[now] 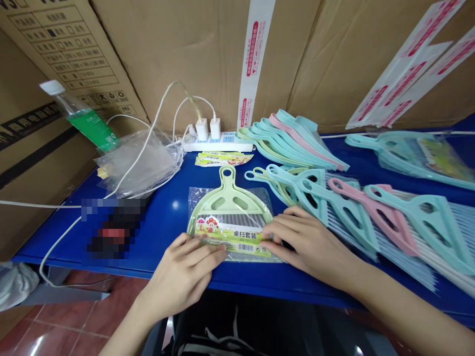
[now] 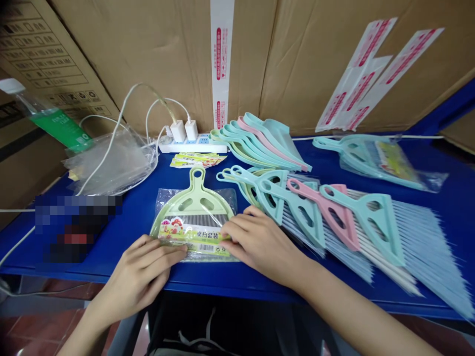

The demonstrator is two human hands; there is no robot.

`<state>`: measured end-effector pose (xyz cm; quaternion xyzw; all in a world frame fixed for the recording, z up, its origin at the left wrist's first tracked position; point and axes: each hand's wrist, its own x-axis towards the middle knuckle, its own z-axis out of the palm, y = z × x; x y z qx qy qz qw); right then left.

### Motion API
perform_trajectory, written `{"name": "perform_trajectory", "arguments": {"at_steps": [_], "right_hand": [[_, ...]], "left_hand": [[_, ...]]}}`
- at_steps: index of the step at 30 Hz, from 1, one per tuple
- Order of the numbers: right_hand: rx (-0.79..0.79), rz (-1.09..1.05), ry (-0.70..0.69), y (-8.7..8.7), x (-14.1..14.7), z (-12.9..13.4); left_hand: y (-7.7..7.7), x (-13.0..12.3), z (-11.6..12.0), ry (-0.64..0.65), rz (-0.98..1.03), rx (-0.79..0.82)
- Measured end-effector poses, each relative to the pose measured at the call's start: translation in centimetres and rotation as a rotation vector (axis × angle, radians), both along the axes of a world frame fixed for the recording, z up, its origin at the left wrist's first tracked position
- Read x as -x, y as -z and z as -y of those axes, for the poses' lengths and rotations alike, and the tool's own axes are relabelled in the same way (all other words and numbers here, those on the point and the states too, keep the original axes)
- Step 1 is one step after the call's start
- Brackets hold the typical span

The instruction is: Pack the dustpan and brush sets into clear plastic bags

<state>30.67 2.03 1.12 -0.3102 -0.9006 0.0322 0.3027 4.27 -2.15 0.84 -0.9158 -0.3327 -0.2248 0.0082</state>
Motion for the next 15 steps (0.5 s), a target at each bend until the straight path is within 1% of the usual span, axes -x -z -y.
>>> {"name": "perform_trajectory", "arguments": {"at_steps": [4, 10, 12, 15], "right_hand": [[0.1, -0.017, 0.014, 0.01, -0.11, 0.04], [0.2, -0.074, 0.001, 0.14, -0.3, 0.1], [0.269, -0.095, -0.008, -0.01, -0.39, 0.13], [0.405, -0.117, -0.004, -0.37, -0.55, 0.16]], "left_hand": [[0.07, 0.01, 0.03, -0.007, 0.014, 0.026], [-0.28, 0.12, -0.02, -0.008, 0.123, 0.166], [-0.49, 0.18, -0.05, 0.0, 0.15, 0.197], [-0.64, 0.36, -0.05, 0.01, 0.174, 0.196]]}}
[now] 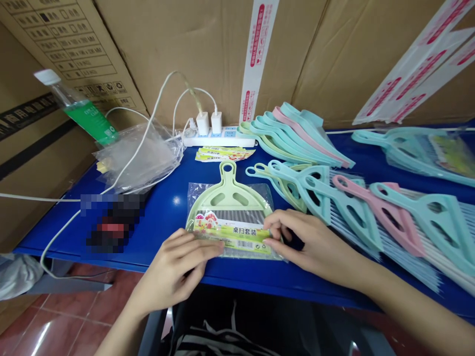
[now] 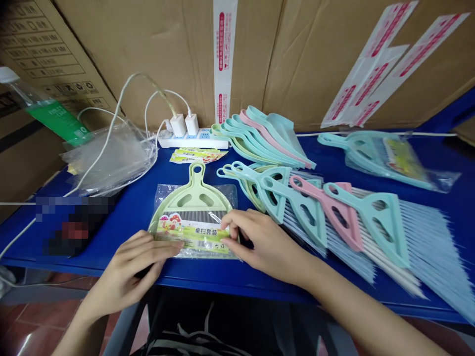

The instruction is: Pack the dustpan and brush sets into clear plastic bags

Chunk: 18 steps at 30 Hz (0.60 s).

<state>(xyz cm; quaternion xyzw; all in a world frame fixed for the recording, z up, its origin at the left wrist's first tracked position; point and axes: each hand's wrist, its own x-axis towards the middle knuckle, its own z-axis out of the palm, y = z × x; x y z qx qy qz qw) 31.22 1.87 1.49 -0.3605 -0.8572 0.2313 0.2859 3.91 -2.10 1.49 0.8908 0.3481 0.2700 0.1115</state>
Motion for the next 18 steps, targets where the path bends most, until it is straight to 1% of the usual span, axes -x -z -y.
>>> {"name": "perform_trajectory", "arguments": {"at_steps": [4, 7, 12, 15, 18], "right_hand": [[0.122, -0.019, -0.001, -0.41, -0.13, -0.06], [0.134, -0.049, 0.005, -0.61, -0.12, -0.11], [0.017, -0.094, 0.031, -0.88, -0.22, 0.02], [-0.055, -0.099, 0.048, -0.88, -0.37, 0.13], [-0.142, -0.079, 0.036, -0.7, -0.45, 0.12]], "left_hand": [[0.21, 0.34, 0.03, 0.025, 0.036, -0.025], [0.46, 0.52, 0.01, 0.027, 0.067, -0.037], [0.58, 0.58, -0.06, 0.034, 0.12, -0.068], [0.47, 0.5, -0.06, 0.031, 0.131, -0.078], [0.32, 0.4, -0.06, 0.025, 0.131, -0.081]]}}
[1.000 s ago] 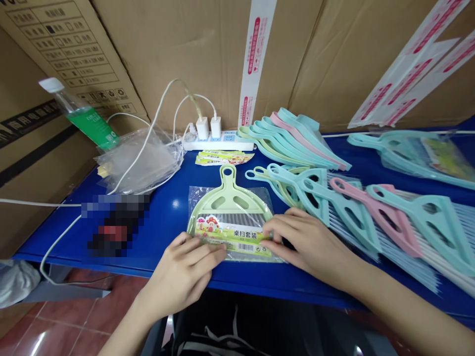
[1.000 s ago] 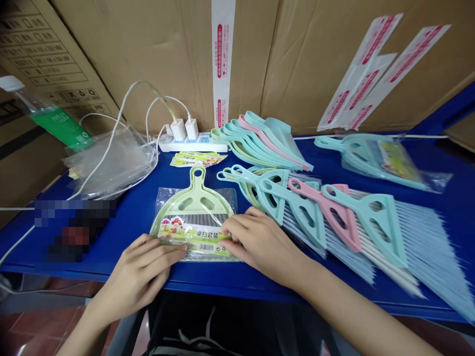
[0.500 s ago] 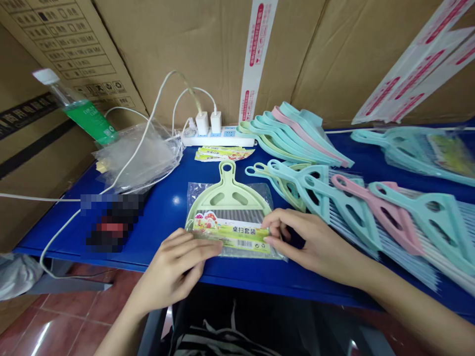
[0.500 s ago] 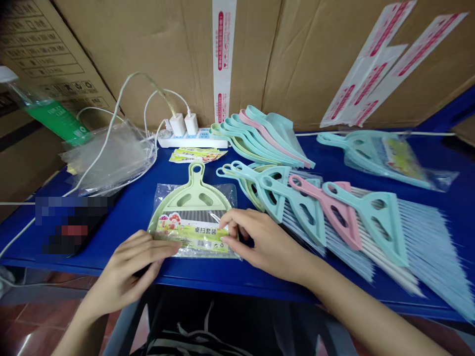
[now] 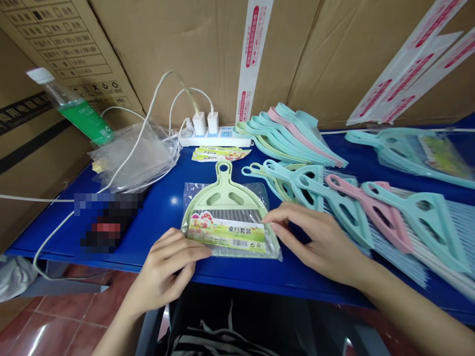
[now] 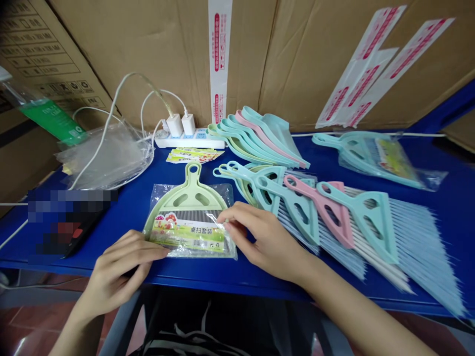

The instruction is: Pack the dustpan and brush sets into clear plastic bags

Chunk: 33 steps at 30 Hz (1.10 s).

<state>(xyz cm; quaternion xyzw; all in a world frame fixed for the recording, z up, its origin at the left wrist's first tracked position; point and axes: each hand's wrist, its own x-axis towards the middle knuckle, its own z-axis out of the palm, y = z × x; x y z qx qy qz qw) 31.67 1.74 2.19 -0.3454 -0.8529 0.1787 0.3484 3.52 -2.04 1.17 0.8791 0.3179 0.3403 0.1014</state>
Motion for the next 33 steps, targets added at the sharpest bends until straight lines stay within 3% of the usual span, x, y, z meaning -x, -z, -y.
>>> {"name": "perform_trajectory", "arguments": {"at_steps": [7, 17, 20, 23, 26, 29, 33], "right_hand": [[-0.126, 0.167, 0.012, 0.5, 0.1, 0.0], [0.063, 0.264, 0.053, 0.6, 0.2, 0.3], [0.07, 0.284, 0.095, 0.8, 0.6, 0.4], [0.079, 0.285, 0.13, 1.0, 0.8, 0.4], [0.107, 0.271, 0.141, 1.0, 0.8, 0.5], [0.088, 0.251, 0.168, 1.0, 0.7, 0.5], [0.031, 0.26, 0.15, 1.1, 0.5, 0.5]], "left_hand": [[0.0, 0.0, 0.0, -0.016, 0.005, -0.004], [-0.3, -0.1, 0.0, -0.09, 0.023, -0.053], [-0.8, -0.2, 0.1, -0.127, 0.009, -0.047], [-2.4, -0.4, -0.4, -0.181, -0.071, -0.049], [-4.7, -0.9, -2.1, -0.25, -0.198, -0.045], [-6.3, -1.5, -5.2, -0.285, -0.337, 0.006], [-5.8, -2.2, -9.9, -0.364, -0.38, 0.196]]}}
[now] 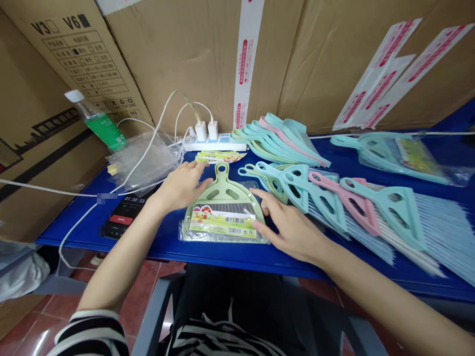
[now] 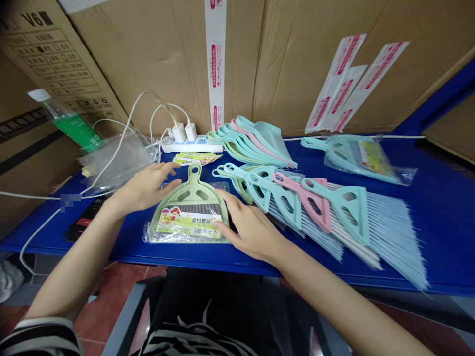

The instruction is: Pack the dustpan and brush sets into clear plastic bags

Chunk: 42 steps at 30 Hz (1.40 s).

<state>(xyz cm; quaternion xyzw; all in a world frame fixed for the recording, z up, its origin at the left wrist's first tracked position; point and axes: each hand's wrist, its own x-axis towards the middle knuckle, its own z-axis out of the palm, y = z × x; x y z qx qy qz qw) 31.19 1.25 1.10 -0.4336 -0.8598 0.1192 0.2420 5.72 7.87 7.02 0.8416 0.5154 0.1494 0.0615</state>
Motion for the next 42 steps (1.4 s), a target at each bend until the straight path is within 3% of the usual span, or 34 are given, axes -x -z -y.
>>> {"name": "perform_trajectory", "arguments": {"at_steps": [3, 8, 17, 22, 26, 29, 31, 35, 37, 42], "right_hand": [[-0.04, 0.07, -0.043, 0.2, -0.1, 0.0], [-0.036, 0.088, -0.032, 0.1, -0.1, 0.0], [0.08, -0.026, -0.004, -0.2, -0.1, 0.1], [0.153, -0.144, 0.012, -0.4, -0.6, 0.3], [0.202, -0.513, 0.048, 1.3, -0.7, 1.8], [0.281, -0.961, 0.201, 2.9, 0.5, 4.2], [0.378, -1.14, 0.264, 3.4, 1.8, 6.0], [0.645, -1.331, 0.151, 3.1, 4.8, 8.6], [0.728, -1.406, 0.182, 2.6, 5.7, 8.8], [0.647, -1.528, 0.288, 1.9, 5.4, 7.5]], "left_hand": [[1.4, -0.4, -1.9, 0.002, 0.175, 0.174], [2.8, -0.6, -2.1, 0.019, 0.3, 0.241], [3.2, 0.1, -2.2, 0.058, 0.491, 0.448], [2.2, 0.7, -1.9, 0.096, 0.616, 0.529], [1.1, 1.3, -1.6, 0.101, 0.777, 0.608], [0.7, 1.0, -1.3, 0.091, 0.86, 0.627], [0.7, 0.4, -0.9, 0.085, 0.91, 0.637], [1.0, -1.3, 0.5, 0.052, 0.994, 0.612], [1.0, -2.2, 1.4, 0.057, 1.013, 0.613], [1.2, -3.4, 2.7, 0.072, 1.111, 0.485]]}}
